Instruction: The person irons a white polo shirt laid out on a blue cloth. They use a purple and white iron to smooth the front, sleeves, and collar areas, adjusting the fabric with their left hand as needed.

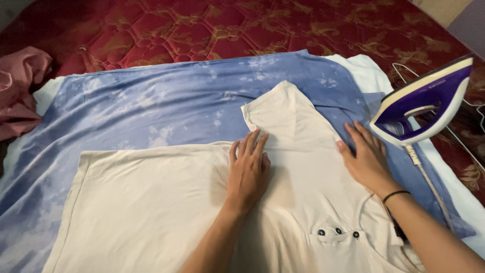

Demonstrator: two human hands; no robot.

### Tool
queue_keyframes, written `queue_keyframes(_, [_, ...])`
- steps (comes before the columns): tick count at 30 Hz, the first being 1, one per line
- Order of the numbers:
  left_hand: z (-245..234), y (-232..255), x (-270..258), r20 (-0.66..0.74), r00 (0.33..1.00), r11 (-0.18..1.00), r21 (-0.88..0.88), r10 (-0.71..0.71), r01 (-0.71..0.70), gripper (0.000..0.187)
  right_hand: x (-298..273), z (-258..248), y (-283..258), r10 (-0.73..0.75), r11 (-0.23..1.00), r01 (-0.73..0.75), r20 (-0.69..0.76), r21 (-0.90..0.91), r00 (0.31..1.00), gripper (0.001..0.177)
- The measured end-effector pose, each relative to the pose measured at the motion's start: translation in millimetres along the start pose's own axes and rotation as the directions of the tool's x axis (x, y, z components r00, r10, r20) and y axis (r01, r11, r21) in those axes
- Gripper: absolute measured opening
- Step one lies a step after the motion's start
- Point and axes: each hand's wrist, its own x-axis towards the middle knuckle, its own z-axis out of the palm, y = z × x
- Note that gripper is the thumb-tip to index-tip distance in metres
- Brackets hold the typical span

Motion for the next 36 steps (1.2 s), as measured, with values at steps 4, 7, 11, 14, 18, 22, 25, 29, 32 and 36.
queue_keyframes(4, [-7.7,7.3,1.2,-0.043,0.999,1.0,0.022,0.021,-0.02,0.05,-16.6,-23.9,5.3,0.021,0.995,-0.003,-0.171,0.104,0.985,0.051])
queue_keyframes(7, [-11.1,9.2,0.2,-0.054,0.998,1.0,-0.005,0.011,-0.011,0.042,-33.9,-43.9,18.8,0.051,0.991,0.009,-0.444,0.131,0.895,0.045])
queue_keyframes(11, [-10.5,8.4,1.4,-0.033,0.999,0.999,-0.045,-0.002,0.0,0.02,-37.9,-67.2,44.7,0.087,0.957,0.097,-0.593,0.272,0.801,0.051])
queue_keyframes(14, [-8.4,5.6,0.6,-0.037,0.999,0.996,-0.088,0.011,-0.014,0.01,-18.4,-68.5,69.8,0.143,0.943,0.046,-0.525,0.33,0.839,0.041])
queue_keyframes(18, [-4.2,4.7,1.1,-0.055,0.998,0.992,-0.12,0.021,-0.028,0.008,14.3,-73.2,90.6,0.201,0.854,-0.06,-0.222,0.517,0.954,0.025])
queue_keyframes(22, [-6.8,3.6,-0.8,0.011,1.0,0.992,-0.126,0.018,-0.017,0.015,46.0,-107.8,61.0,0.223,0.936,-0.171,-0.142,0.308,0.964,0.031])
queue_keyframes(25, [-11.9,0.2,-7.6,0.063,0.996,0.993,-0.109,0.062,-0.054,0.027,46.4,-134.2,11.0,0.086,0.991,-0.082,-0.039,0.101,0.996,0.035])
queue_keyframes(29, [-20.2,-7.5,-20.8,0.122,0.985,0.99,-0.082,0.123,-0.113,0.038,31.9,-153.3,-72.7,0.25,0.963,-0.227,0.169,-0.142,0.953,0.044])
queue_keyframes(32, [-22.8,-11.7,-21.2,0.193,0.977,0.995,-0.062,0.09,-0.08,0.044,16.8,-156.1,-123.1,0.255,0.946,-0.183,0.266,-0.267,0.93,0.054])
queue_keyframes(36, [-21.8,-14.5,-25.7,0.238,0.971,0.999,-0.037,0.034,-0.026,0.048,-4.9,-149.3,-160.9,0.173,0.941,-0.022,0.425,-0.337,0.889,0.068])
